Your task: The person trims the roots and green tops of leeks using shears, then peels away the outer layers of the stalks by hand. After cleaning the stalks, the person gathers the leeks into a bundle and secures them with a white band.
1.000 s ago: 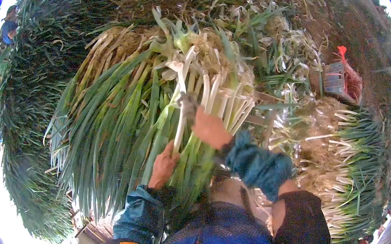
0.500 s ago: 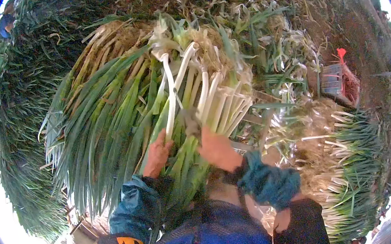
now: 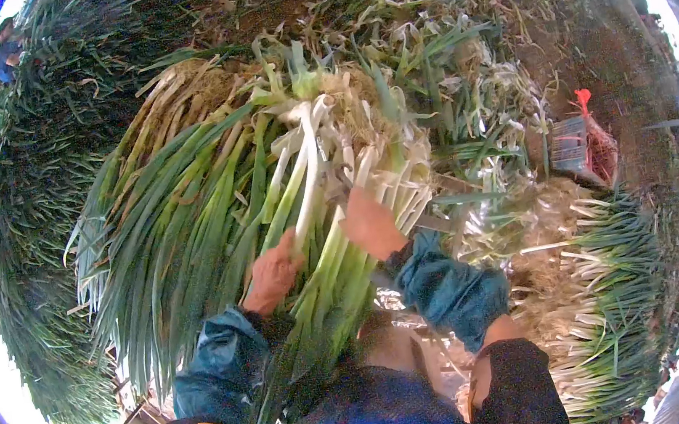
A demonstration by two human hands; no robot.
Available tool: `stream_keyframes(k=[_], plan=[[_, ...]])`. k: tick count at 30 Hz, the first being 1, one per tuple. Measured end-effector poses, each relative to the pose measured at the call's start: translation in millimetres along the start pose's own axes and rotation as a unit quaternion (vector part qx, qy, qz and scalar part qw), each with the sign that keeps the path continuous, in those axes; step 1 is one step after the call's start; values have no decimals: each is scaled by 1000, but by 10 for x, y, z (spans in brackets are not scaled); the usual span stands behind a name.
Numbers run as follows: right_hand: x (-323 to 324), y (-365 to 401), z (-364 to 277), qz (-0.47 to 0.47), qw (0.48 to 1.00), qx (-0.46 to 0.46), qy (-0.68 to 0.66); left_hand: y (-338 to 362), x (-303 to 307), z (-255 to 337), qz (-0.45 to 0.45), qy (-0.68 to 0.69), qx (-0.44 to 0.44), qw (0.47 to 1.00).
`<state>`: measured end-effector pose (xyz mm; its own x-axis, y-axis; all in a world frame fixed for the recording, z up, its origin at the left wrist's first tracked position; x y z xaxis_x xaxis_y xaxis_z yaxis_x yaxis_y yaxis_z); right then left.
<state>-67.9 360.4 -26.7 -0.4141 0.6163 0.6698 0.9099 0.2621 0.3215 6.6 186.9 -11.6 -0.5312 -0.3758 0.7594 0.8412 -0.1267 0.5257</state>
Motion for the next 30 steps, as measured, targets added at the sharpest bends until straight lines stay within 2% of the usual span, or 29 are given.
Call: stream_keyframes(k=[2, 3, 6, 7, 10, 12, 13, 15, 18, 19, 21, 23, 24, 25, 26, 29, 30], plan=[[-27, -76, 108, -17, 999, -46, 1, -207, 123, 76, 93, -130, -54, 986], [-18, -116, 92, -26, 998, -55, -1, -298, 96, 85, 182, -206, -98, 956], [18, -205, 1, -50, 997, -62, 2, -504, -15, -255, 231, -18, 38, 972], [-12, -217, -35, -53, 997, -52, 10, -566, -54, -224, 214, -44, 17, 976], [-132, -293, 57, -39, 999, -28, 16, -737, -172, -223, 176, -108, 24, 978], [-55, -344, 113, -13, 1000, 4, 28, -761, -229, -161, 199, -182, 21, 963], [1, -322, 182, -11, 1000, -15, 10, -755, -260, -114, 210, -217, 21, 953], [98, -282, 233, -11, 998, -50, -28, -613, -367, 57, 209, -201, 2, 957], [96, 155, -256, -51, 998, 20, -27, -371, -588, 354, 199, -227, -13, 953], [-23, 237, -185, -74, 997, -2, -33, -358, -714, 392, 176, -217, -31, 960], [-183, 309, 69, -117, 992, -39, -40, -326, -726, 405, 207, -182, -35, 961], [2, 206, 334, -61, 997, -43, 15, -283, -643, 394, 220, -137, -38, 965], [99, 140, 268, -32, 998, -42, 42, -297, -595, 342, 197, -108, -39, 974], [88, 172, 124, -34, 999, -9, 18, -293, -560, 290, 171, -78, -41, 981], [-25, 206, 48, -62, 998, -24, 7, -296, -525, 266, 146, -47, -43, 987], [-306, 225, -499, -122, 991, -47, -24, -184, -112, -134, 153, 12, -68, 986], [-367, 227, -641, -130, 990, -43, -35, -191, 166, -391, 182, -8, -10, 983]])
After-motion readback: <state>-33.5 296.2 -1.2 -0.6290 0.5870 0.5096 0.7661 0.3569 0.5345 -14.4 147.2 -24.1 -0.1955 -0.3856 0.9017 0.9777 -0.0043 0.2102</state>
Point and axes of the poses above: each hand's wrist, its own y-axis away from the middle knuckle, its own x-axis out of the back of the hand, z = x × y, the point moved 10 cm from there along -y, towards the middle knuckle, and after that the axes turned 13 degrees about -y, right-handed, at the moved point
